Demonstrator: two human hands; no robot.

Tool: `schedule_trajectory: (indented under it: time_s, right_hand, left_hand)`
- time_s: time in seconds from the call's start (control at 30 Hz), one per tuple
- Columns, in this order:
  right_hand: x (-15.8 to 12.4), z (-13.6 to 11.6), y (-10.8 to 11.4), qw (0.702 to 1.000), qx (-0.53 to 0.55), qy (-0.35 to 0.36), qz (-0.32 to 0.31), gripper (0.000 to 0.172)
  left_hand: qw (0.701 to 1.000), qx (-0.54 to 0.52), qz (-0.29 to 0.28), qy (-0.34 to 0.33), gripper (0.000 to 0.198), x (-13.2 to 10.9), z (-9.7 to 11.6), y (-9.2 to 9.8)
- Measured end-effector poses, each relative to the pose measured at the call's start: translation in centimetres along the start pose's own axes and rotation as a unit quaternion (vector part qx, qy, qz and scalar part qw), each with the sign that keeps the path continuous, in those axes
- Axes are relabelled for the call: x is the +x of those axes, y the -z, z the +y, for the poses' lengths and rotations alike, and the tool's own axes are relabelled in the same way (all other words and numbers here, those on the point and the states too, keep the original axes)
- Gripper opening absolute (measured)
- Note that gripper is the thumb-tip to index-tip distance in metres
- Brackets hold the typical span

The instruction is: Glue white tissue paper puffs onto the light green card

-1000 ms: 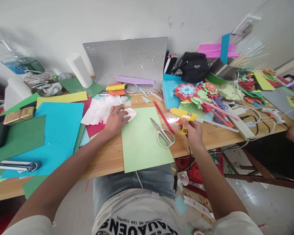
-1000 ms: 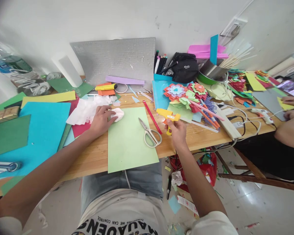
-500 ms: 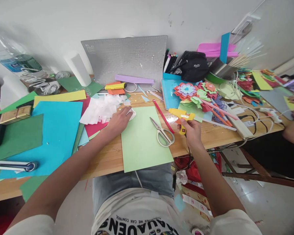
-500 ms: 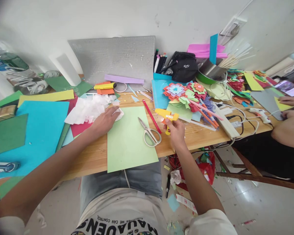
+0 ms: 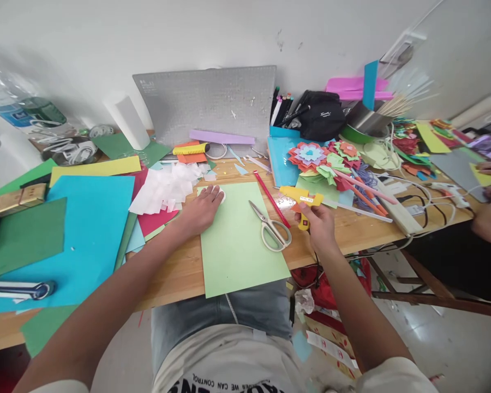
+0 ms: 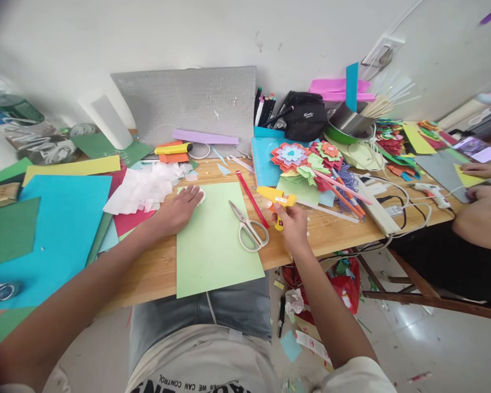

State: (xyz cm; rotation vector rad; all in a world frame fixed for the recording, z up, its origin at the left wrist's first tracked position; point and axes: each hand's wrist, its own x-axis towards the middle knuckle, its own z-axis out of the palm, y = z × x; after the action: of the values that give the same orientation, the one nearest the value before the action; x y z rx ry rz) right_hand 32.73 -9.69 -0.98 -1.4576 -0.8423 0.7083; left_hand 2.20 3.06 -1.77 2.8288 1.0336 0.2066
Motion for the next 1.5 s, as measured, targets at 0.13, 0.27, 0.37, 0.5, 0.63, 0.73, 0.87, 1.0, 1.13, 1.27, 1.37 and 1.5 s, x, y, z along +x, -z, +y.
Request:
schedule_trajectory:
  time_s: [0.13, 0.27, 0.37, 0.5, 0.63, 0.73, 0.87, 1.0, 1.13, 1.27, 1.37, 1.5]
  right_hand:
    - [0.0, 0.0, 0.0, 1.0, 0.009, -0.011, 0.011, 0.034]
    - [0.1, 0.1, 0.1, 0.999, 0.019, -0.022, 0.031, 0.034]
    - [0.2, 0.1, 0.1, 0.999, 0.027, -0.024, 0.03, 0.035]
    - [0.1, -0.1, 0.1, 1.0, 0.022, -0.014, 0.018, 0.036]
    - [0.1, 0.0, 0.2, 1.0, 0.01, -0.004, 0.02, 0.038]
    - [0.0, -0.1, 0.3, 1.0, 0.006, -0.001, 0.023, 0.037]
    - [-0.3, -0.6, 0.0, 1.0, -0.005, -0.002, 0.013, 0.035]
    - [-0.5, -1.2, -0.7, 1.0, -0.007, 0.008, -0.018, 0.031]
    - [-0.6, -1.5, -1.8, 0.999, -0.025, 0.015, -0.043, 0.03]
    - [-1.0, -2.9, -3.3, 0.994, -0.057, 0.02, -0.093, 0.031]
    - [-1.4, -4.3, -4.6, 0.989, -0.086, 0.013, -0.119, 0.035]
    - [-1.7, -5.1, -6.2, 0.982, -0.102, -0.025, -0.155, 0.041]
  left_hand:
    - [1.0, -0.016, -0.023, 0.001, 0.065, -0.3, 0.2, 0.3]
    - [0.999, -0.021, -0.03, 0.002, 0.072, -0.5, 0.3, 0.0]
    - [0.999, -0.029, -0.025, 0.0, 0.069, -0.6, 0.4, 0.0]
    - [0.998, -0.04, -0.047, 0.002, 0.073, -0.5, 0.3, 0.8]
    - [0.991, -0.109, -0.054, 0.049, 0.065, -0.1, -0.7, 2.2]
    - [0.985, -0.154, 0.008, 0.079, 0.056, 0.1, -1.7, 3.3]
    - [0.979, -0.13, 0.138, 0.072, 0.045, -0.9, -2.5, 4.1]
    - [0.984, -0.078, 0.151, 0.058, 0.037, -2.3, -2.7, 3.0]
    - [0.992, -0.049, 0.114, 0.028, 0.034, -2.6, -2.6, 1.3]
    - [0.993, -0.016, 0.116, 0.01, 0.032, -2.2, -2.5, 1.0]
    - [0.994, 0.027, 0.106, -0.011, 0.028, -2.0, -2.4, 1.5]
    - [0.991, 0.075, 0.09, -0.057, 0.025, -1.7, -1.8, 2.1]
